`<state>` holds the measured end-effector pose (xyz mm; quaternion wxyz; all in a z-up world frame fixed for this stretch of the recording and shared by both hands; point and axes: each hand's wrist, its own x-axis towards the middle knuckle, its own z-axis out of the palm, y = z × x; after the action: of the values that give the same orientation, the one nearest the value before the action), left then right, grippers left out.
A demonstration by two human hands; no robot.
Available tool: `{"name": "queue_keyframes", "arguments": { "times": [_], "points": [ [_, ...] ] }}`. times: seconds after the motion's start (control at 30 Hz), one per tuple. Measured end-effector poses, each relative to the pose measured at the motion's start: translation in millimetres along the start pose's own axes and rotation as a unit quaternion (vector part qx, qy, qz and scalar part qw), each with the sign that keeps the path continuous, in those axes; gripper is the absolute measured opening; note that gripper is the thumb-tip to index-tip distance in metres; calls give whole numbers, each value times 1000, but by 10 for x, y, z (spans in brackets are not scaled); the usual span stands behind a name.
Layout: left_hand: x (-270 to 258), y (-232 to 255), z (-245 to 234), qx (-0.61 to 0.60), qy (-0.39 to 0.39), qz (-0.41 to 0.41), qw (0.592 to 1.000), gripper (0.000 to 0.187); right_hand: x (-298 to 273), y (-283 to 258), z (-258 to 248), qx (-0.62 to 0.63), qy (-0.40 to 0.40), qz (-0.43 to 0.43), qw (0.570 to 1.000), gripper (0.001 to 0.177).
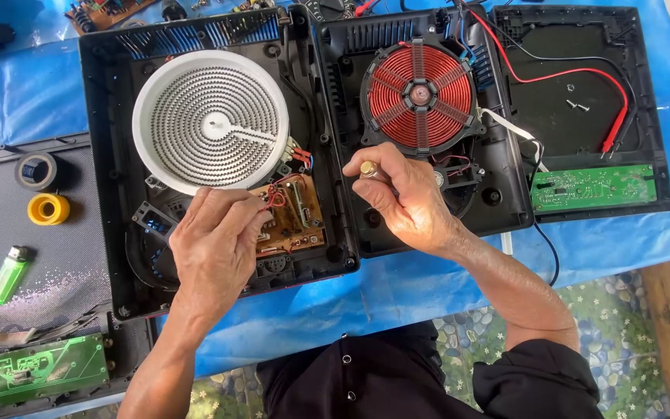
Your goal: The person uses a screwdriver to remove screws from a small circuit board held in their left hand. They then place the board down and use the screwdriver to work on components inside the open electronic device casing.
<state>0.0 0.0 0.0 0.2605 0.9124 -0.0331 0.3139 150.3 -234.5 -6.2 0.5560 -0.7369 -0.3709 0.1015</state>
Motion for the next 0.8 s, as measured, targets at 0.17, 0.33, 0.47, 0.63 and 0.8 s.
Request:
{"name": "queue_keyframes", "arguments": {
  "times": [0.17,0.33,0.47,0.63,0.8],
  "points": [
    [314,317,-34,28,30,57,998,14,111,-127,-56,13,-37,-13,999,41],
    [491,436,201,92,61,131,985,16,218,-178,-116,32,-58,-40,997,46],
    [683,515,299,99,110,206,967,15,236,-131,-257,168,-65,23,983,42],
    [807,534,402,117,127,257,951,16,193,61,-366,261,-79,60,960,46],
    [919,619,459,53,174,268,946,23,131,159,-411,323,6,118,939,45]
  ]
}}
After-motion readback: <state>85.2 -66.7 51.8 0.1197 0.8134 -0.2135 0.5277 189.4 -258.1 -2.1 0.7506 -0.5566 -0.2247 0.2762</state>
